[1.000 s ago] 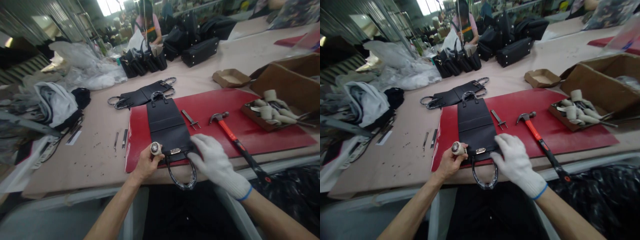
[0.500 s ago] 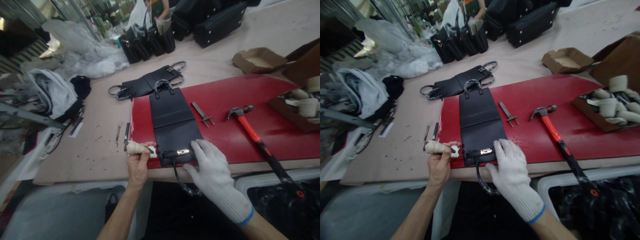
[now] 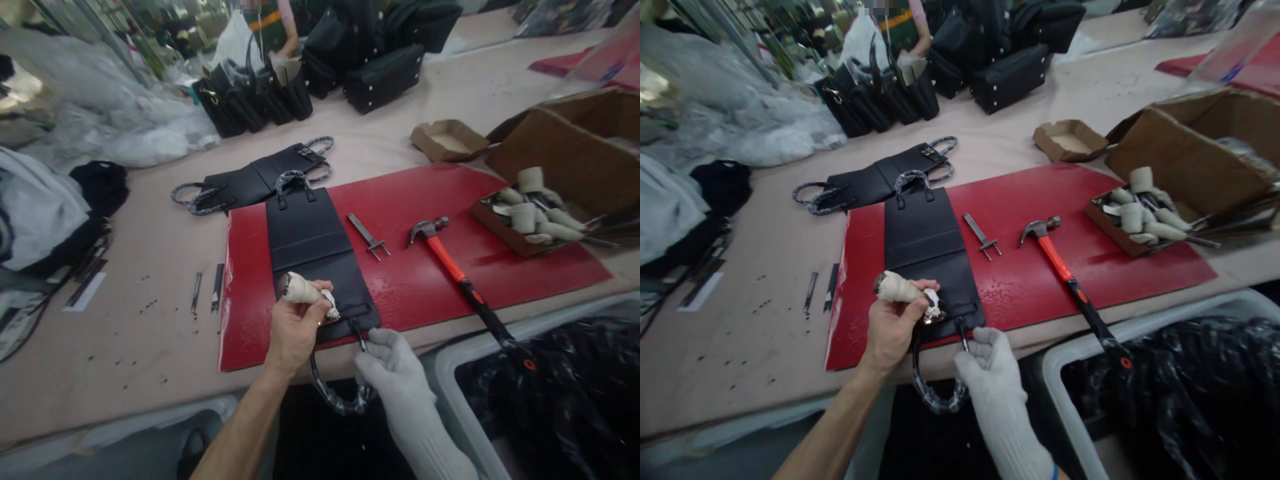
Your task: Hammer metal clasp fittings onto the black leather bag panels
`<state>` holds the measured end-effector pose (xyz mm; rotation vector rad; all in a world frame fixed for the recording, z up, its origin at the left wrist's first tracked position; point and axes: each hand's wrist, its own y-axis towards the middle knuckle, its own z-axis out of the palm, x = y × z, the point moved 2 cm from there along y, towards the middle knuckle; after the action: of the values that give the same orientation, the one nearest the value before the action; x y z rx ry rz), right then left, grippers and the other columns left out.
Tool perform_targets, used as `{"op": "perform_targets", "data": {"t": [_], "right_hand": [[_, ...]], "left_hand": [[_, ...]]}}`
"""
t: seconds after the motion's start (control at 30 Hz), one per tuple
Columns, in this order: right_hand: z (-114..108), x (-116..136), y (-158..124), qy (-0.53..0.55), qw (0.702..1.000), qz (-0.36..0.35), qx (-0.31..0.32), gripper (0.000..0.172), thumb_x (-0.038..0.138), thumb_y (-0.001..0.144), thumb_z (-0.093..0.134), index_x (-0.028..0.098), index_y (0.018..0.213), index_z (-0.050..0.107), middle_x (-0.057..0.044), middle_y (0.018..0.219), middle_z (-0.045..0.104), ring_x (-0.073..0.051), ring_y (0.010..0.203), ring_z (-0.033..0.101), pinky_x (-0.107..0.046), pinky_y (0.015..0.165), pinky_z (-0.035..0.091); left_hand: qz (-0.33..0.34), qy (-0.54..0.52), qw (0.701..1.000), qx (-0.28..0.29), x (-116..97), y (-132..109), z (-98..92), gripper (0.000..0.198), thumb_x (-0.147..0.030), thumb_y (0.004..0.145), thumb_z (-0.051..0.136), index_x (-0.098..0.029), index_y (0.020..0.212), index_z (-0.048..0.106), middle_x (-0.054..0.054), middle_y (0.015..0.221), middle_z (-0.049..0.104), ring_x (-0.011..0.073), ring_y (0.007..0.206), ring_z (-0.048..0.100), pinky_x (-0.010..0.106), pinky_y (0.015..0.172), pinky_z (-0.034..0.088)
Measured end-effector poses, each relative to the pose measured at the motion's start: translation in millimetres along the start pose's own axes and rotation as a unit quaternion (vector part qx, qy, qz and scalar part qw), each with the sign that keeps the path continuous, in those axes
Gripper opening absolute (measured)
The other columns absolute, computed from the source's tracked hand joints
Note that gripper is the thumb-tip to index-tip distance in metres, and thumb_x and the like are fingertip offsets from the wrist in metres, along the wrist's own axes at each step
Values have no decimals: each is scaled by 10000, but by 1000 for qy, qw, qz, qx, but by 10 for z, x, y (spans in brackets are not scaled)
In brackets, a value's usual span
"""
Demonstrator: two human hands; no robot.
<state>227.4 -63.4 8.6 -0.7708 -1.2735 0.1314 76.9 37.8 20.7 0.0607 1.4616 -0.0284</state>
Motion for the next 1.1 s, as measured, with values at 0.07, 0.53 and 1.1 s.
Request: {"op": "perform_targets", "data": {"t": [0.07,0.53,1.1], "right_hand": [[31,-50,-18,51,998,11,29,520,337,656,819,208,1062,521,-15,787,682,-185,630,653,-276,545,508],[37,-42,3,46,992,44,108,440,603,854,679,194,732,571,-7,591,588,-114,446,486,-227,420,378],[164,125,225,81,976,18,201,270,445,818,704,193,897,646,1,678,638,-140,538,512,-239,495,411]], "left_hand": [[-14,8,1000,7,11,15,56,325,-413,804,832,-158,969,718,115,1036,773,261,920,754,329,741,629],[-91,38,994,48,62,-21,150,301,-364,785,814,-149,987,756,115,1013,775,187,733,706,244,583,561],[-86,-28,995,36,42,34,22,348,-435,828,834,-146,1001,749,135,1066,783,252,901,758,301,735,614]]}}
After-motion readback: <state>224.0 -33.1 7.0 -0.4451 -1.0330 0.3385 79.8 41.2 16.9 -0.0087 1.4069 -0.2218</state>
